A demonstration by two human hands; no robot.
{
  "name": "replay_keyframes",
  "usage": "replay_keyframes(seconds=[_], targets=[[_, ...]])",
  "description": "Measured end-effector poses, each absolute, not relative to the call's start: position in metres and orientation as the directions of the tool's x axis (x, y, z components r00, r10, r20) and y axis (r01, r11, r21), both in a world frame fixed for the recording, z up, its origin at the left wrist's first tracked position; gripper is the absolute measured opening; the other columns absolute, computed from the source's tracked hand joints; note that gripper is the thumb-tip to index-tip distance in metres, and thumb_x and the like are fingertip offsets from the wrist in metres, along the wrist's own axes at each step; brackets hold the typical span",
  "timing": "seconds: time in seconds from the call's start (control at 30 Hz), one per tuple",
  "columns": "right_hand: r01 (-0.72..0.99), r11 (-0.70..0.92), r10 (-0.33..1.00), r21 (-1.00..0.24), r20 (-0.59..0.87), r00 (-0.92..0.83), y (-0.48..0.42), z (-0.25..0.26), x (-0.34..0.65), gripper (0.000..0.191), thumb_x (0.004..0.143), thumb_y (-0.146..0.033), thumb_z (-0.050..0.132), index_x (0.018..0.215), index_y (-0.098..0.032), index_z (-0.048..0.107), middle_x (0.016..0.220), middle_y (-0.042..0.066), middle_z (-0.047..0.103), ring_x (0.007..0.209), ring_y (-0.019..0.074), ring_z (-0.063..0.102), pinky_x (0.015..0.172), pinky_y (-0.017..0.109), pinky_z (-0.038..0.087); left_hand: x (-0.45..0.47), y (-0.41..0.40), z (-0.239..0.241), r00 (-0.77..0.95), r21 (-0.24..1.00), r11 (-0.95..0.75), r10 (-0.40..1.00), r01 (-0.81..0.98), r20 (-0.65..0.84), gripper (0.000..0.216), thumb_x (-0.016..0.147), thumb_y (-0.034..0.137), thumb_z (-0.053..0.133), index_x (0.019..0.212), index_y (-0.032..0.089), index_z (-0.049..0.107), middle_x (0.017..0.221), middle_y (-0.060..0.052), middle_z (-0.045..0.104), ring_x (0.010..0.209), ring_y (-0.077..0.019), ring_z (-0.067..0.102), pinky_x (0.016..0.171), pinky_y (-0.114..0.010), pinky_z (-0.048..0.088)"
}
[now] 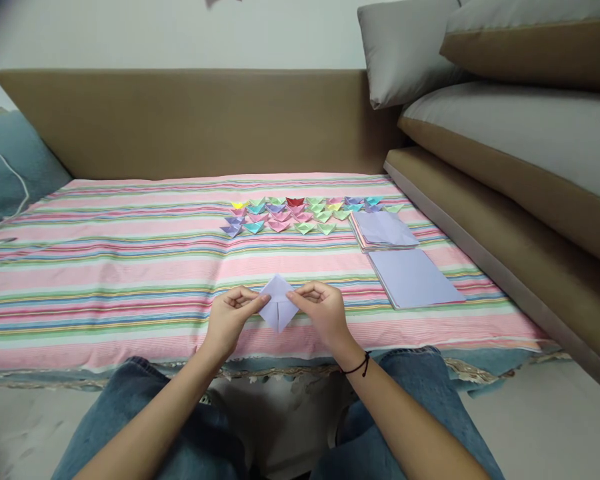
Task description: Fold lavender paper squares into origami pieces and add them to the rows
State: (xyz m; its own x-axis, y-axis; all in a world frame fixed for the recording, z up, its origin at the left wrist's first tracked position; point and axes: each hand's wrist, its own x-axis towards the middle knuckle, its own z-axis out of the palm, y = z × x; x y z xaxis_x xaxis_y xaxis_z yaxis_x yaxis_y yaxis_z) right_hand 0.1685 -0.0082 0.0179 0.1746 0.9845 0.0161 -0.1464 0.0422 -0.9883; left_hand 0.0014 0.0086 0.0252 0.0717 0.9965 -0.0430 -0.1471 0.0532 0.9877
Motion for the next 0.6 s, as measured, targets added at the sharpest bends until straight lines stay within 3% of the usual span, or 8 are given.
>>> replay_keyframes(seconds=[0.6], targets=[[-0.19,0.078,0.972,-0.979,0.032,0.231,-0.0097,0.0155,0.1648,0.018,0.06,-0.027,0.078,0.058,-0.017,0.063,0.059,0.0,0.066,0.056,0.013,0.06,0.054,0.025,0.045,0.0042,0.0092,0.0222,0.03,0.991,0.061,0.998,-0.121,-0.058,0.021,0.057,0.028,0.078,0.056,0.013,0.063,0.057,-0.002,0.065,0.055,-0.0114,0.058,0.055,-0.022,0.045]])
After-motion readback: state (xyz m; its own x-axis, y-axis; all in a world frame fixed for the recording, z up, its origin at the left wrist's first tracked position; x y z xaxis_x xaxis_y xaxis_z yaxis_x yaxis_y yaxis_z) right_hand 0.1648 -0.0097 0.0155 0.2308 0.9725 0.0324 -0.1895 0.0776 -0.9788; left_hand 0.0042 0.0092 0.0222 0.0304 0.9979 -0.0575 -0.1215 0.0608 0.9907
